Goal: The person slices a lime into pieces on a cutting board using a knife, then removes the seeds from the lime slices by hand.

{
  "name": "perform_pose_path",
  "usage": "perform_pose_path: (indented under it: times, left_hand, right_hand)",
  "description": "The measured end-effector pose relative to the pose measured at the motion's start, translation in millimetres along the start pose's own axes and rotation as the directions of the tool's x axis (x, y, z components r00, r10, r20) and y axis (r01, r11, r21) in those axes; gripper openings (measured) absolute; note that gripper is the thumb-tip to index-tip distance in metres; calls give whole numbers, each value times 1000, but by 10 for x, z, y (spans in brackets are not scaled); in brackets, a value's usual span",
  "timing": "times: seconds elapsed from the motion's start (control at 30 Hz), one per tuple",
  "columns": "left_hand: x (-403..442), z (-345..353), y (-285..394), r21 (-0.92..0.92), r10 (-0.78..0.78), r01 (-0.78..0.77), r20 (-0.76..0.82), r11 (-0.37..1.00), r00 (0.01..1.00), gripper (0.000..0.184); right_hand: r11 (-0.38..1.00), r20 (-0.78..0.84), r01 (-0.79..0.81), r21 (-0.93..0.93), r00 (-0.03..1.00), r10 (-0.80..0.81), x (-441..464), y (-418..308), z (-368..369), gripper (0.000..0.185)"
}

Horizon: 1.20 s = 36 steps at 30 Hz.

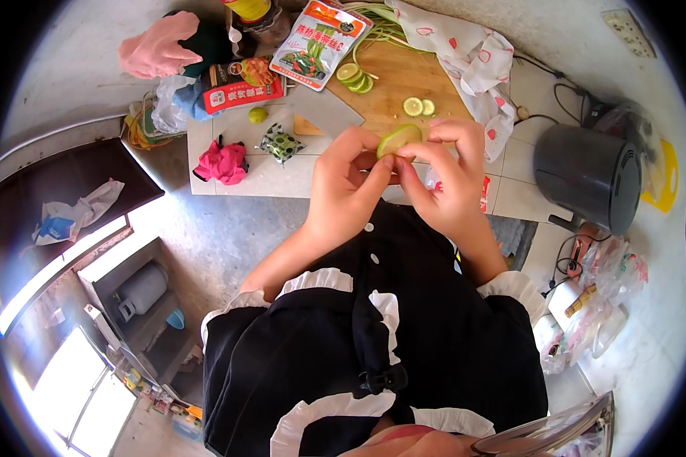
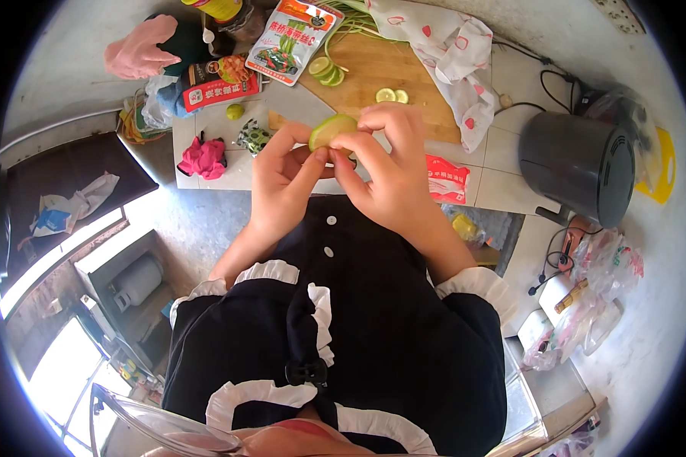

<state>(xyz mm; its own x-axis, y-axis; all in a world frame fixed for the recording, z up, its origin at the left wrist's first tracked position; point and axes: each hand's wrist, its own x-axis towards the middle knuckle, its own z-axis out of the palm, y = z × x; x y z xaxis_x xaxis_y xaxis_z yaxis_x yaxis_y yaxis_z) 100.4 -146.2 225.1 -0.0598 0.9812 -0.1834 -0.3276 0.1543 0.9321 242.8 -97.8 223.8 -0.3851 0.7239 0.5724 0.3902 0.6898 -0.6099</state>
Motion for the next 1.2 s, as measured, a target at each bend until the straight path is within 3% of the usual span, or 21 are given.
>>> perform_pose_path:
  times: [0.2,0.3,0.4,0.5,0.8,1.2]
  left_hand:
    - [15,-25,15,399,232,-224,28,889,972,6]
    - [12,-15,35,428,240,-225,20,875,971,6]
    - [15,-39,-25,318,190,-179,-3,931,982,8]
    - [14,-51,-23,101,36,-34,-16,994,999,10]
    - [31,-150,25,-202,-172,194,122,960,977,15]
    - [68,-129,40,-185,-206,236,166,954,964,19]
  right_hand:
    - [991,49,-32,-128,998,39,54,-80,10,26]
    - [992,46,-38,-124,998,44,71,-91,17,26]
    - [997,109,-71,-14,991,72,65,-76,-31,25]
    - [992,115,-83,90,991,73,51,-79,-96,24]
    - [959,32,-230,168,973,228,-14,-35,-63,15]
    - [969,-25,-205,135,977,210,-29,-78,-40,17]
